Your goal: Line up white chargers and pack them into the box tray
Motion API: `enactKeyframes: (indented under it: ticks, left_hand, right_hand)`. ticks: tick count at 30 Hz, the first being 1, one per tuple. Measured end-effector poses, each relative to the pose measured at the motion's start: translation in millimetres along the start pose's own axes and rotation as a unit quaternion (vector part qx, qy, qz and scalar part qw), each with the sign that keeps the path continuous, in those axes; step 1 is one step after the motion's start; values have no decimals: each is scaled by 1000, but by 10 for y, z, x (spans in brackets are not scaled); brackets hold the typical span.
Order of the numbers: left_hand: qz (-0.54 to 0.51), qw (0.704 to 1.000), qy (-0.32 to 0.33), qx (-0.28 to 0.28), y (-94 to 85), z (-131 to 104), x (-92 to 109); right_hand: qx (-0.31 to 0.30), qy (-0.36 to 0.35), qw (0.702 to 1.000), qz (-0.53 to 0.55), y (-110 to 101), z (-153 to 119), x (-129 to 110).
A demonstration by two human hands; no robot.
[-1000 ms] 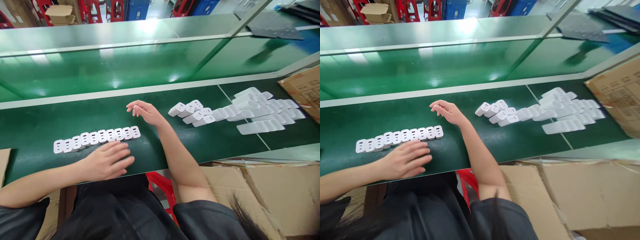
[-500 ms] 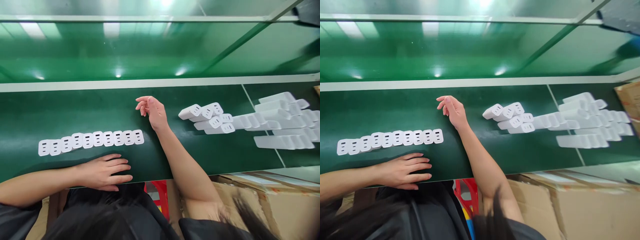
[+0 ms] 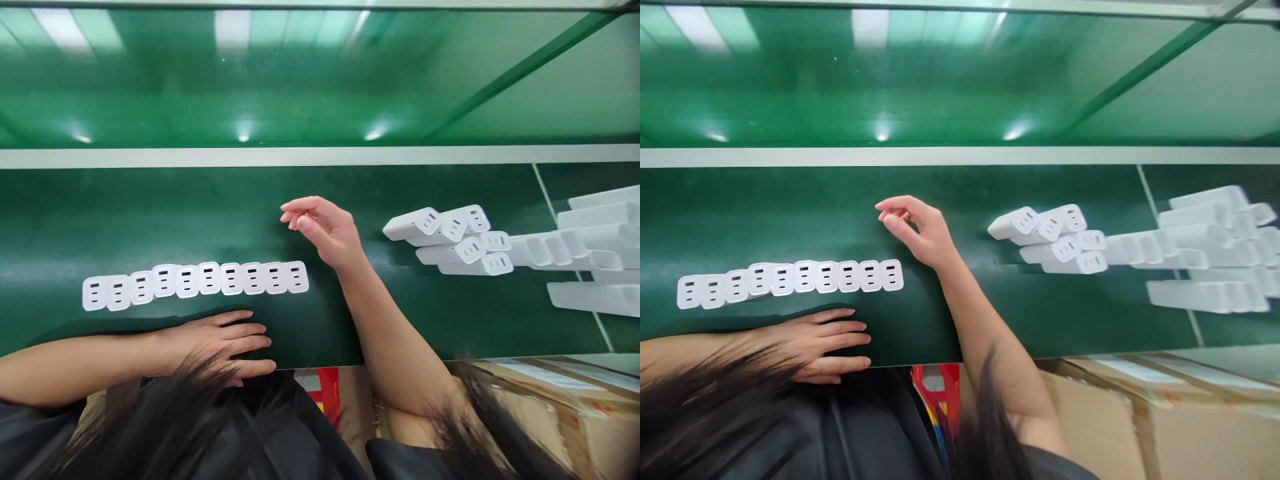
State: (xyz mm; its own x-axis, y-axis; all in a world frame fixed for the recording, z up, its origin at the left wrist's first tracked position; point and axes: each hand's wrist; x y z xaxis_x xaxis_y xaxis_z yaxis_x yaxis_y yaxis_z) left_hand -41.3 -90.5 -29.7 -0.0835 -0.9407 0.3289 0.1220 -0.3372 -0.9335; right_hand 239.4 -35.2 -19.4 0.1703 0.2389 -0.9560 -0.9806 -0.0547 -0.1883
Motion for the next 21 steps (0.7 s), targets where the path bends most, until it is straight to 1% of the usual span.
enactKeyframes:
  ticks: [2,4,5,7,9,12,15,18,21]
  left_hand:
    - [5,1000,-1,4,1,0,-2]
    - [14,1000,-3,10,7,-1,-3]
    - [18,1000,-4,14,10,0,-2]
    - [21,1000,-5,19,10,5,0]
    - [20,1000,-8,16,2,11,4]
    - [16,1000,-7,7,-8,14,5]
    - [22,1000,-6,10,-5,8,3]
    - [29,999,-2,19,2,4,1]
    - [20,999,-3,29,2,9,-1]
  right_hand:
    - [-93,-49,993,-56,9,-46,-138]
    - [-181,-90,972,-121,39,-104,-272]
    - [-211,-103,960,-154,59,-135,-326]
    - [-240,-125,938,-218,101,-193,-397]
    - [-245,-143,919,-272,135,-239,-425]
    - [-237,-167,897,-334,174,-282,-434]
    - [-229,-181,884,-365,211,-301,-442]
    - [-214,-189,888,-360,244,-306,-457]
    - [-165,-205,912,-316,232,-312,-486]
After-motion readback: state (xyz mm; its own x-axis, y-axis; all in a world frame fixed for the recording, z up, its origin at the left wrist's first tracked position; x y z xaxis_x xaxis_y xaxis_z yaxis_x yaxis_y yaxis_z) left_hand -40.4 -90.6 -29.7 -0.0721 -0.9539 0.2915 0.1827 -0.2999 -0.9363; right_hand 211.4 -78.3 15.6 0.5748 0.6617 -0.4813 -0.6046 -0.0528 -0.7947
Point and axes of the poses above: each hand's wrist, its own z-axis towards the middle knuckle, its own y-axis out of the palm, x = y × z, and after that the axes turned 8 degrees about z, right-handed
